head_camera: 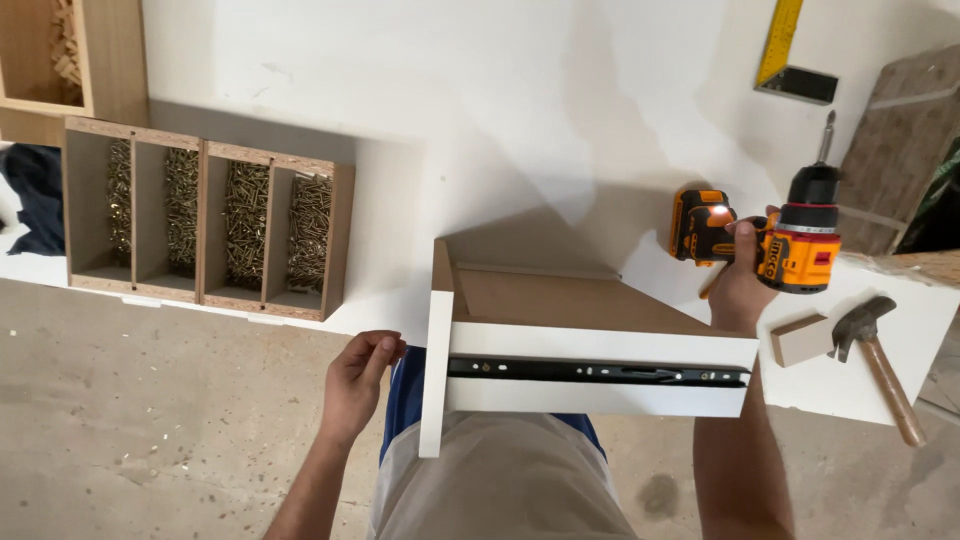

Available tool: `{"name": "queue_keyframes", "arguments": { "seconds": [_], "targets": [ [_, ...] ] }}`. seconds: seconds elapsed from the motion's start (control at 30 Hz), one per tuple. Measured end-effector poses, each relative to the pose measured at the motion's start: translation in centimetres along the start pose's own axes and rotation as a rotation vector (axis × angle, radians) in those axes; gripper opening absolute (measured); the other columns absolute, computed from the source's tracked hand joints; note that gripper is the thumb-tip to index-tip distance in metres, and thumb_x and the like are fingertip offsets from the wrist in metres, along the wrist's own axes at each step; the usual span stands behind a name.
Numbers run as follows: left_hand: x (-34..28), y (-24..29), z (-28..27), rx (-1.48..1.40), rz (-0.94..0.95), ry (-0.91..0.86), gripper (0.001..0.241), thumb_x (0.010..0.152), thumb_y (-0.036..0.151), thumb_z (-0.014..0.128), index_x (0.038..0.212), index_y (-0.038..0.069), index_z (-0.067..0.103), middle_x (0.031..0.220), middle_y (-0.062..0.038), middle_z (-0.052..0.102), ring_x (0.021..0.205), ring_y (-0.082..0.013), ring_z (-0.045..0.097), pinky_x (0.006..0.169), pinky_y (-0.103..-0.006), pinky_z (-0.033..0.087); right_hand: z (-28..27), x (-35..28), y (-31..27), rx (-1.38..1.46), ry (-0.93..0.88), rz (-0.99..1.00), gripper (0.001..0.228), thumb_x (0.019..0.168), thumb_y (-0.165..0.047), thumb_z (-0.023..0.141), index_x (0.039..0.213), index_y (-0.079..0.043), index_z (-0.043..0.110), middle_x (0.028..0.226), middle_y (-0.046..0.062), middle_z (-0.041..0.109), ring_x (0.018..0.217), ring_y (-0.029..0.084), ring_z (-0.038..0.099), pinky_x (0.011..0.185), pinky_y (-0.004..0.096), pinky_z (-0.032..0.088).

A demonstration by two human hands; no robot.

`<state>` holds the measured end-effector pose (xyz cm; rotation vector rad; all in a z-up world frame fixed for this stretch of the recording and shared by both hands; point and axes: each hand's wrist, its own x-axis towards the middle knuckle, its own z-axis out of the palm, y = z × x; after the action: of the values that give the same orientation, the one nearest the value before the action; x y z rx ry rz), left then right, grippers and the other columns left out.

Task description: Attaching metal drawer slides to a wooden drawer box using a power drill and screws on a workbench.

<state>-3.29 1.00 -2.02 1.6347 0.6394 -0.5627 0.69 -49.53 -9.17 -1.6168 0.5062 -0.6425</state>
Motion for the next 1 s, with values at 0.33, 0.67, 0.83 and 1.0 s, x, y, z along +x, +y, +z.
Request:
{"name": "queue_keyframes", "arguments": {
  "seconds": [0.33, 0.67, 0.83, 1.0],
  "targets": [
    [-0.4, 5.8, 2.9, 0.002, 0.402, -0.048, 0.021, 0.109, 0.017, 0.061, 0.108, 0.001, 0.074, 0.086, -0.014, 0.069, 0.087, -0.0208, 0.062, 0.092, -0.0451, 0.055, -3.9, -2.1, 2.5, -0.226, 0.084, 0.038, 0.035, 0.093, -0.01, 0.085, 0.122, -0.006, 0.067, 0.102, 0.012, 0.071, 0.097, 0.025, 0.069, 0.093, 0.045, 0.054],
    [0.4, 8.2, 6.2, 0.121, 0.08, 0.055, 0.078, 0.104, 0.068, 0.04, 0.148, 0.005, 0.055, 0.148, -0.031, 0.052, 0.146, -0.046, 0.04, 0.124, -0.0537, 0.028, -3.3, -14.1, -2.5, 0.134, 0.01, 0.517, 0.034, 0.11, -0.024, 0.053, 0.134, -0.004, 0.066, 0.116, 0.02, 0.071, 0.113, 0.028, 0.065, 0.102, 0.048, 0.049],
    [-0.7, 10.2, 6.7, 0.074, 0.19, 0.056, 0.08, 0.103, 0.069, 0.038, 0.148, 0.005, 0.055, 0.143, -0.029, 0.053, 0.14, -0.0426, 0.043, 0.12, -0.0511, 0.031, 0.5, -12.6, -4.0, 0.27, -0.221, 0.444, 0.052, 0.107, -0.039, 0.039, 0.136, -0.004, 0.064, 0.131, 0.019, 0.061, 0.126, 0.027, 0.053, 0.11, 0.049, 0.037],
    [-0.8, 11.0, 6.3, 0.009, 0.312, -0.031, 0.082, 0.102, 0.07, 0.034, 0.149, 0.005, 0.054, 0.137, -0.025, 0.055, 0.132, -0.0383, 0.046, 0.115, -0.0478, 0.034, 2.0, -9.4, -8.6, 0.372, -0.455, 0.325, 0.078, 0.104, -0.059, 0.021, 0.139, -0.003, 0.063, 0.149, 0.017, 0.048, 0.142, 0.027, 0.037, 0.119, 0.05, 0.02]
  ]
}}
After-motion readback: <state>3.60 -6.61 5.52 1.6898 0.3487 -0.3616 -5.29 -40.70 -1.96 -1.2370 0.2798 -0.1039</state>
